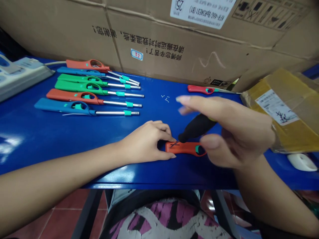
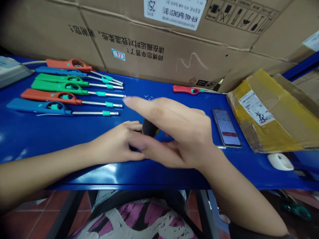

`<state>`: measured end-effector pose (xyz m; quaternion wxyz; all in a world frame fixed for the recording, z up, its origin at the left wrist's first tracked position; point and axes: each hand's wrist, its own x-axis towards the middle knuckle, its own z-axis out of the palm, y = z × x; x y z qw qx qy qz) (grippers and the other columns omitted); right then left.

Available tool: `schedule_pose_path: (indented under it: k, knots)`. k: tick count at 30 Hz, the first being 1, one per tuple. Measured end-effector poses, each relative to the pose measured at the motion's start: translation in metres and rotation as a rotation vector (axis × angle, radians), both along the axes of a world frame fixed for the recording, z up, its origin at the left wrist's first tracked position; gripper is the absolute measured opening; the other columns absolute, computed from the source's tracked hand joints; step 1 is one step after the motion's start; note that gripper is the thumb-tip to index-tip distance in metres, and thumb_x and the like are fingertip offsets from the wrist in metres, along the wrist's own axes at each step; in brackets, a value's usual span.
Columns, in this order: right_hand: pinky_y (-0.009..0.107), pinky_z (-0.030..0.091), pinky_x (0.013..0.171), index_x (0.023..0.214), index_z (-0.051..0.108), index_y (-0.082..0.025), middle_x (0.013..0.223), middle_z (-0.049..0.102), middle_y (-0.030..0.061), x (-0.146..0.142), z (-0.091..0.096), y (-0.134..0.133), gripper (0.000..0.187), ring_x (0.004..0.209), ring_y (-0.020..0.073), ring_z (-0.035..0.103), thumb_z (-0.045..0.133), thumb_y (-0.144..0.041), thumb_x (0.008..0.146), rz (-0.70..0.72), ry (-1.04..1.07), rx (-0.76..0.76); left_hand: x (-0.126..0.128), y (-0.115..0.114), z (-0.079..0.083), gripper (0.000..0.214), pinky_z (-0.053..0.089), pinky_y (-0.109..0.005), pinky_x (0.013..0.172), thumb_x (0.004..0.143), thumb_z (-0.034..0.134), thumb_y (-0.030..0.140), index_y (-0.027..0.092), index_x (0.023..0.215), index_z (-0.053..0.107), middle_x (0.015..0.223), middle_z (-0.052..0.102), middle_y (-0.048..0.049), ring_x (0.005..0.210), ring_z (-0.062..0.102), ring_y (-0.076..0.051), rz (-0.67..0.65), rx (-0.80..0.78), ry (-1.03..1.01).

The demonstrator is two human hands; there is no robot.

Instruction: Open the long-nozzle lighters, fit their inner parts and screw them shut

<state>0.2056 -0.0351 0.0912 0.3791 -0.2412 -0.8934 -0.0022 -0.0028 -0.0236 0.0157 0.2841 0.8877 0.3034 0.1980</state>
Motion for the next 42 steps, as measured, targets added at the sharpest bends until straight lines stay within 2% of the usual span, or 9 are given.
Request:
schedule_pose_path:
  k: [3,8,13,18,23,28,33,38,42]
  knots:
    - [0.039,0.06,0.093,0.142,0.055,-0.022,0.126,0.071,0.0052,0.003,-0.002,0.0,0.042,0.107,0.0213,0.071,0.043,-0.026,0.101,0.061,0.022,-0.11,0.001,-0.001,-0.002,0.028,0.047,-0.038,0.088,0.08,0.081,0.036,0.021,0.104,0.078,0.102,0.072,-0.0049,0.094,0.065,-0.023,-0.002,0.02,-0.021]
    - [0.026,0.051,0.052,0.105,0.07,-0.016,0.068,0.066,-0.0008,0.002,-0.004,0.002,0.025,0.06,0.0141,0.064,0.071,-0.037,0.091,-0.035,0.003,0.127,0.0,-0.002,-0.001,0.022,0.045,-0.035,0.082,0.081,0.079,0.037,0.021,0.096,0.077,0.097,0.071,-0.0023,0.092,0.065,-0.022,0.005,0.035,0.03]
    - [0.037,0.06,0.085,0.146,0.047,-0.012,0.118,0.071,0.0112,0.0,-0.003,0.0,0.047,0.101,0.0219,0.071,0.042,-0.019,0.099,0.091,-0.032,-0.065,0.0,-0.005,0.0,0.021,0.045,-0.037,0.086,0.085,0.075,0.039,0.022,0.097,0.077,0.1,0.071,-0.0038,0.097,0.065,-0.024,0.003,0.109,0.052]
    - [0.027,0.055,0.058,0.113,0.069,-0.021,0.074,0.069,0.0006,0.002,-0.001,0.002,0.03,0.067,0.015,0.067,0.06,-0.045,0.097,-0.028,-0.078,0.059,0.001,-0.006,-0.001,0.023,0.047,-0.035,0.081,0.087,0.073,0.039,0.021,0.101,0.076,0.094,0.069,-0.0035,0.091,0.064,-0.022,0.008,0.105,0.08]
    - [0.034,0.06,0.088,0.14,0.053,-0.022,0.128,0.069,0.0023,0.009,0.004,0.002,0.038,0.106,0.0177,0.071,0.037,-0.027,0.106,0.06,-0.068,-0.149,0.001,-0.006,-0.002,0.027,0.047,-0.037,0.086,0.087,0.073,0.041,0.023,0.108,0.077,0.093,0.069,-0.004,0.091,0.065,-0.023,-0.005,0.118,0.057]
    - [0.024,0.058,0.064,0.099,0.069,-0.023,0.081,0.075,-0.0037,0.011,0.009,0.007,0.012,0.072,0.0133,0.072,0.067,-0.035,0.094,-0.027,-0.056,0.07,0.001,-0.006,-0.003,0.029,0.047,-0.037,0.082,0.086,0.075,0.04,0.023,0.11,0.076,0.095,0.069,-0.0038,0.091,0.065,-0.024,0.004,0.133,0.057]
    - [0.032,0.058,0.094,0.136,0.059,-0.02,0.13,0.071,0.0017,0.017,0.014,0.005,0.036,0.115,0.0184,0.07,0.048,-0.022,0.102,0.023,-0.11,-0.048,0.001,-0.006,-0.003,0.026,0.048,-0.038,0.085,0.087,0.074,0.038,0.024,0.108,0.077,0.096,0.069,-0.0038,0.093,0.066,-0.023,-0.012,0.118,0.043]
    - [0.027,0.058,0.065,0.103,0.072,-0.02,0.078,0.075,-0.0013,0.013,0.01,0.006,0.024,0.07,0.0146,0.071,0.068,-0.042,0.093,-0.022,-0.043,0.073,0.001,-0.006,-0.002,0.026,0.049,-0.037,0.079,0.087,0.074,0.037,0.023,0.108,0.077,0.097,0.07,-0.0047,0.092,0.066,-0.024,0.01,0.123,0.039]
    - [0.036,0.059,0.092,0.135,0.058,-0.017,0.124,0.072,0.0063,0.011,0.007,0.006,0.038,0.113,0.0214,0.069,0.054,-0.033,0.101,0.075,-0.114,-0.051,0.002,-0.006,-0.003,0.023,0.05,-0.037,0.082,0.087,0.073,0.038,0.021,0.102,0.078,0.096,0.07,-0.0049,0.091,0.066,-0.023,0.007,0.107,0.046]
